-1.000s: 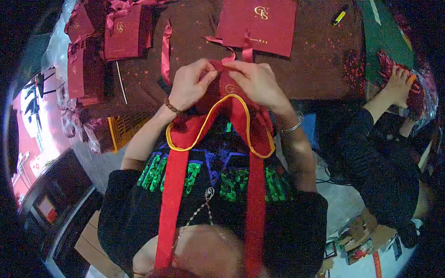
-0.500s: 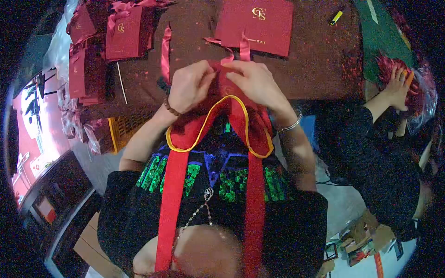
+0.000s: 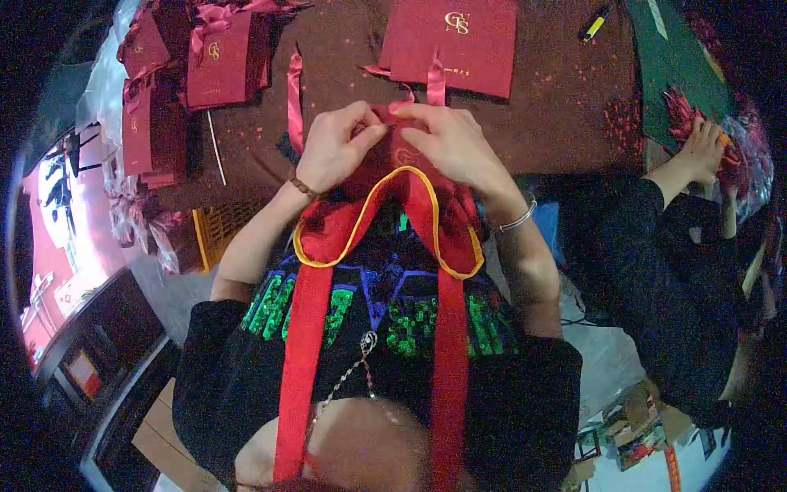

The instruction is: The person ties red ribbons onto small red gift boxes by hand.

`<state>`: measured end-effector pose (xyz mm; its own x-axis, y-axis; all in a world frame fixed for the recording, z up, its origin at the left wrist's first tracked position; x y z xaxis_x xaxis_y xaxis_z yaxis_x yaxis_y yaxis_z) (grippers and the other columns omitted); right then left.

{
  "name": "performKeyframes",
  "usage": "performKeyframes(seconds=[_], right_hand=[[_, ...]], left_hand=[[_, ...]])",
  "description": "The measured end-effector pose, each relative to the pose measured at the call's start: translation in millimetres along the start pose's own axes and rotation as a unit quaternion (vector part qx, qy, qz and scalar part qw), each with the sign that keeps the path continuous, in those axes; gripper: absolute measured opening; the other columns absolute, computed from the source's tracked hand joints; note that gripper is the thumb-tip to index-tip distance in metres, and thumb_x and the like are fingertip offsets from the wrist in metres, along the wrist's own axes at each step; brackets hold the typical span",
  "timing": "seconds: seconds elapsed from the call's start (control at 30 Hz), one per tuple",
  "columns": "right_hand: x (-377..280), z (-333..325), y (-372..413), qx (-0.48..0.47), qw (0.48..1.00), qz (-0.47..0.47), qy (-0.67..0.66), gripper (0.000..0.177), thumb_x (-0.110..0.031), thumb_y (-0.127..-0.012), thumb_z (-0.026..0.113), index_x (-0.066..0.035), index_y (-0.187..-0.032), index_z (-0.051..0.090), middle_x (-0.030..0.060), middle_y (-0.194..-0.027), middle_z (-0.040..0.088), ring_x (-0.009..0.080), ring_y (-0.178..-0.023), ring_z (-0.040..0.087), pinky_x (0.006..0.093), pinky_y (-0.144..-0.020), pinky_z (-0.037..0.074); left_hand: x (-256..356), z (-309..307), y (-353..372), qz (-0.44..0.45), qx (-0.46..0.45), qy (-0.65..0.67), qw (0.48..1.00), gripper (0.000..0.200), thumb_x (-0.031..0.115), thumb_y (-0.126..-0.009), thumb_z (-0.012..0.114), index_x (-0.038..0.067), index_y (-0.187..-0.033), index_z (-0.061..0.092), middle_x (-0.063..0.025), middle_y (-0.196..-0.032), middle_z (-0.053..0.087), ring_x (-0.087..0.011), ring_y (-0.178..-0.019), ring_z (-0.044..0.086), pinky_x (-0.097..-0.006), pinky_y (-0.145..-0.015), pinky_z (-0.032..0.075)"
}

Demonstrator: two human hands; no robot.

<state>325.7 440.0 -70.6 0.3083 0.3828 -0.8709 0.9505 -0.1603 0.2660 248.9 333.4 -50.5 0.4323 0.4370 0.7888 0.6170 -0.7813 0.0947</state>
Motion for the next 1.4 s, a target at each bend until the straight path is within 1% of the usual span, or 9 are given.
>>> performKeyframes(seconds=[0.37, 0.5, 0.57, 0.7, 0.77, 0.9, 1.07, 1.23, 1.4], right_hand=[[1.9, 2.0, 1.0, -0.052, 0.994, 0.077, 0.053, 0.036, -0.02, -0.083, 0.056, -0.001, -0.113, 0.056, 0.0146, -0.089, 0.064, 0.0146, -0.081, 0.059, 0.0283, -0.075, 0.045], [7.6, 3.7, 0.2, -0.027, 0.999, 0.042, 0.003, 0.036, -0.019, -0.083, 0.056, -0.001, -0.113, 0.057, 0.0158, -0.094, 0.064, 0.0148, -0.086, 0.059, 0.0285, -0.078, 0.045], [3.9, 1.6, 1.0, -0.023, 0.999, 0.037, 0.031, 0.035, -0.018, -0.083, 0.056, -0.001, -0.113, 0.057, 0.0141, -0.096, 0.064, 0.0143, -0.087, 0.059, 0.0283, -0.078, 0.045], [7.2, 2.4, 2.4, -0.018, 0.999, 0.033, 0.017, 0.034, -0.016, -0.083, 0.056, -0.001, -0.113, 0.057, 0.0113, -0.095, 0.064, 0.0132, -0.085, 0.058, 0.0277, -0.077, 0.045], [10.3, 4.6, 2.3, -0.029, 0.999, 0.025, -0.009, 0.034, -0.016, -0.082, 0.056, -0.001, -0.113, 0.057, 0.0095, -0.094, 0.064, 0.0117, -0.083, 0.057, 0.0269, -0.076, 0.045], [5.5, 0.4, 3.5, -0.014, 0.999, 0.021, -0.03, 0.035, -0.016, -0.082, 0.057, 0.0, -0.114, 0.056, 0.0083, -0.091, 0.064, 0.0101, -0.082, 0.056, 0.0261, -0.075, 0.045], [15.7, 7.0, -1.1, -0.021, 0.997, 0.058, -0.036, 0.036, -0.016, -0.082, 0.058, 0.002, -0.113, 0.056, 0.0079, -0.092, 0.064, 0.0102, -0.083, 0.056, 0.0251, -0.075, 0.045], [17.3, 7.0, -2.4, -0.003, 0.999, 0.045, -0.002, 0.036, -0.015, -0.081, 0.059, 0.002, -0.113, 0.056, 0.0076, -0.092, 0.064, 0.0099, -0.084, 0.057, 0.0241, -0.075, 0.045], [23.6, 9.5, -5.9, -0.022, 0.997, 0.05, -0.05, 0.035, -0.015, -0.081, 0.059, 0.002, -0.112, 0.056, 0.0072, -0.09, 0.064, 0.0099, -0.081, 0.058, 0.0248, -0.073, 0.046]], left_hand=[[-6.4, -1.4, -3.5, -0.024, -0.036, -0.069, 0.997, 0.017, 0.02, -0.077, 0.061, 0.002, -0.077, 0.06, -0.0154, -0.066, 0.06, -0.0294, -0.063, 0.061, -0.0377, -0.056, 0.045], [-7.7, -0.9, -3.9, -0.028, -0.035, -0.072, 0.996, 0.017, 0.02, -0.077, 0.061, 0.003, -0.077, 0.06, -0.0153, -0.066, 0.06, -0.0299, -0.063, 0.061, -0.0382, -0.057, 0.045], [4.3, -0.5, -3.6, 0.047, -0.002, -0.111, 0.993, 0.018, 0.02, -0.077, 0.061, 0.003, -0.076, 0.06, -0.0153, -0.066, 0.06, -0.0294, -0.064, 0.061, -0.0387, -0.056, 0.045], [4.4, -2.2, -3.4, 0.057, -0.008, -0.121, 0.991, 0.017, 0.02, -0.077, 0.061, 0.003, -0.076, 0.059, -0.0151, -0.066, 0.06, -0.0298, -0.063, 0.061, -0.0388, -0.056, 0.044], [-10.6, -0.4, -4.8, -0.031, -0.06, -0.043, 0.997, 0.017, 0.019, -0.078, 0.061, 0.002, -0.076, 0.058, -0.0148, -0.066, 0.06, -0.031, -0.062, 0.06, -0.039, -0.056, 0.044], [-8.6, 1.6, -5.7, -0.036, -0.056, -0.031, 0.997, 0.018, 0.02, -0.078, 0.06, 0.002, -0.076, 0.057, -0.015, -0.065, 0.059, -0.0316, -0.061, 0.059, -0.0391, -0.055, 0.043], [4.2, 5.5, -7.5, 0.078, -0.015, -0.108, 0.991, 0.016, 0.018, -0.077, 0.06, 0.002, -0.076, 0.057, -0.0167, -0.067, 0.059, -0.0327, -0.065, 0.06, -0.0404, -0.056, 0.045], [5.7, 3.3, -8.5, 0.059, -0.01, -0.066, 0.996, 0.012, 0.016, -0.076, 0.057, 0.004, -0.074, 0.056, -0.0167, -0.07, 0.059, -0.0359, -0.067, 0.058, -0.0457, -0.059, 0.045], [11.3, 0.3, -2.2, 0.103, 0.029, -0.061, 0.992, 0.012, 0.015, -0.077, 0.06, 0.003, -0.077, 0.056, -0.0159, -0.068, 0.058, -0.0324, -0.064, 0.059, -0.0395, -0.055, 0.045]])
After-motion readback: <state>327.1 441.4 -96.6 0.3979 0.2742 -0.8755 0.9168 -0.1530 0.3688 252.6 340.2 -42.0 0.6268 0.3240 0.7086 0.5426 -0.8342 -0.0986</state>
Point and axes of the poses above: each hand's wrist, its own y-axis away from the middle knuckle, its own z-axis out of the palm, x = y × z, the point moved 8 cm from there along -y, towards the middle knuckle
